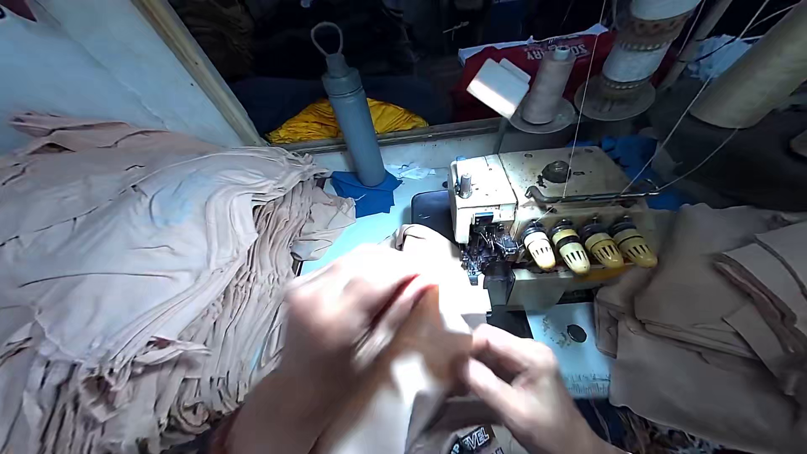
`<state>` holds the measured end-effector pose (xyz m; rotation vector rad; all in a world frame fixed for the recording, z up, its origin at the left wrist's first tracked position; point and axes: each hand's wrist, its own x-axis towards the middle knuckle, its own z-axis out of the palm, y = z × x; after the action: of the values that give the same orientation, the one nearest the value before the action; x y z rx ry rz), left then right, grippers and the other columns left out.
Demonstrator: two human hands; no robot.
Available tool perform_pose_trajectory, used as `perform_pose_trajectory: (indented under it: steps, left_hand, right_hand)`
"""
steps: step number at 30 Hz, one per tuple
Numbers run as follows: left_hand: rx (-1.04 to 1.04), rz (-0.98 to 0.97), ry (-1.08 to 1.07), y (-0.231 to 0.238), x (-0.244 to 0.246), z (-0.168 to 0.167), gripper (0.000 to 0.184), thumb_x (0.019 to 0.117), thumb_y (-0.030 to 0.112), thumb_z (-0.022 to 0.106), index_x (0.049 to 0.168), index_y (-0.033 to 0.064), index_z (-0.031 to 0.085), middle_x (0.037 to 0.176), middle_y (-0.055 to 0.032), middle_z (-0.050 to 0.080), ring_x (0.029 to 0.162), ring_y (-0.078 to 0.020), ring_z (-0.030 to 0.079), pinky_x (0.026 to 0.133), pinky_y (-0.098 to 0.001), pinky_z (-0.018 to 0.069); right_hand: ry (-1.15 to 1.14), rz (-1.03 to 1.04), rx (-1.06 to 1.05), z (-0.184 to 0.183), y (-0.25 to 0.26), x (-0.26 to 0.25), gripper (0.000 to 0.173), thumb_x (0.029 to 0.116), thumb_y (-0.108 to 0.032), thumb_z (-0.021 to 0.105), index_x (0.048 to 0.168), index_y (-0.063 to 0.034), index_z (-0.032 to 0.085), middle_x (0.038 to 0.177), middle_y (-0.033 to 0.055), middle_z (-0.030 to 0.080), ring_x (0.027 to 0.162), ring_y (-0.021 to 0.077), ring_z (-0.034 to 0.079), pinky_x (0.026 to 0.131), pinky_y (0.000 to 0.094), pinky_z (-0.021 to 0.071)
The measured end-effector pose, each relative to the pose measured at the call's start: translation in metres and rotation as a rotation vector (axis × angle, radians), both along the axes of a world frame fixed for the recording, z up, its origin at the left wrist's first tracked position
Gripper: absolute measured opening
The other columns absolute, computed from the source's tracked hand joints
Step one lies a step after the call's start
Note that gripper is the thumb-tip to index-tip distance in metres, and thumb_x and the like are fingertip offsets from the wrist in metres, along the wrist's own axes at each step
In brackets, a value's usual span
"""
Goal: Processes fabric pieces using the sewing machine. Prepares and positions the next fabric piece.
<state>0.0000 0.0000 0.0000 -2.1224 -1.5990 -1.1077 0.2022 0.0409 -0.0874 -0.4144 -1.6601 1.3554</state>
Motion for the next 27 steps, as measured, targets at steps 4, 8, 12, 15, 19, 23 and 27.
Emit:
perform_pose_trajectory:
  steps: [4,8,12,15,19,23,27]
  left_hand:
    - [-0.279,0.006,0.072,0.05,-0.003,-0.08,0.033,0.0988,0.03,0.057,0.118,0.013,0.077,0.128,-0.0073,0.071,0.121,-0.0249,0.066,0.098,-0.0481,0.0531]
    - [-0.285,-0.051,0.016,0.048,0.012,-0.091,0.033,0.0903,0.022,0.059,0.116,0.0166,0.078,0.12,-0.002,0.072,0.107,-0.017,0.068,0.089,-0.0388,0.0543]
    - [-0.254,-0.041,-0.072,0.05,0.013,-0.096,0.02,0.0943,0.024,0.062,0.099,0.0189,0.081,0.094,0.0055,0.07,0.087,-0.0086,0.063,0.078,-0.03,0.0497]
    - [-0.296,-0.081,-0.206,0.05,0.01,-0.096,0.018,0.0968,0.025,0.063,0.09,0.0191,0.079,0.091,0.0096,0.07,0.09,-0.002,0.063,0.083,-0.0249,0.0488]
    - [-0.344,-0.224,-0.318,0.051,0.011,-0.084,0.023,0.102,0.021,0.056,0.086,0.0113,0.071,0.079,0.0066,0.063,0.079,0.0009,0.059,0.074,-0.0155,0.049]
    - [-0.362,-0.215,-0.32,0.051,0.015,-0.077,0.025,0.1029,0.023,0.054,0.085,0.012,0.068,0.073,0.0073,0.058,0.068,0.0031,0.055,0.062,-0.0126,0.0448]
    - [-0.341,-0.258,-0.438,0.058,0.013,-0.071,0.015,0.0959,0.015,0.064,0.084,0.0094,0.071,0.076,0.0067,0.064,0.07,0.0035,0.059,0.063,-0.0105,0.0491]
  right_hand:
    - [-0.247,-0.186,-0.228,-0.066,0.012,0.003,0.011,0.0941,-0.008,0.063,0.09,-0.0007,0.07,0.077,0.0011,0.072,0.066,0.0061,0.071,0.062,0.0242,0.0622]
    - [-0.216,-0.217,-0.176,-0.071,0.009,0.006,0.014,0.0951,-0.011,0.064,0.093,0.0007,0.07,0.078,0.0008,0.07,0.066,0.0002,0.065,0.061,0.0173,0.0566]
    - [-0.181,-0.219,-0.181,-0.069,0.008,-0.001,0.02,0.091,-0.018,0.073,0.098,0.0013,0.072,0.081,0.0007,0.073,0.062,-0.0022,0.062,0.055,0.0157,0.0524]
    - [-0.154,-0.163,-0.199,-0.06,0.007,-0.002,0.017,0.0904,-0.011,0.073,0.1,0.0024,0.07,0.083,0.0009,0.074,0.066,-0.0016,0.064,0.057,0.0153,0.053]
    - [-0.14,-0.142,-0.156,-0.043,0.012,-0.001,0.018,0.0891,-0.002,0.073,0.104,0.0069,0.068,0.085,0.004,0.075,0.07,0.0013,0.068,0.062,0.0176,0.0576]
    - [-0.181,-0.124,-0.11,-0.043,0.018,0.0,0.017,0.0865,-0.003,0.074,0.1,0.0063,0.07,0.082,0.0036,0.074,0.067,0.0003,0.066,0.061,0.0161,0.0555]
    - [-0.209,-0.125,-0.078,-0.049,0.016,0.005,0.011,0.0885,-0.006,0.074,0.087,0.0042,0.071,0.076,0.0053,0.071,0.064,0.0003,0.062,0.06,0.0153,0.0523]
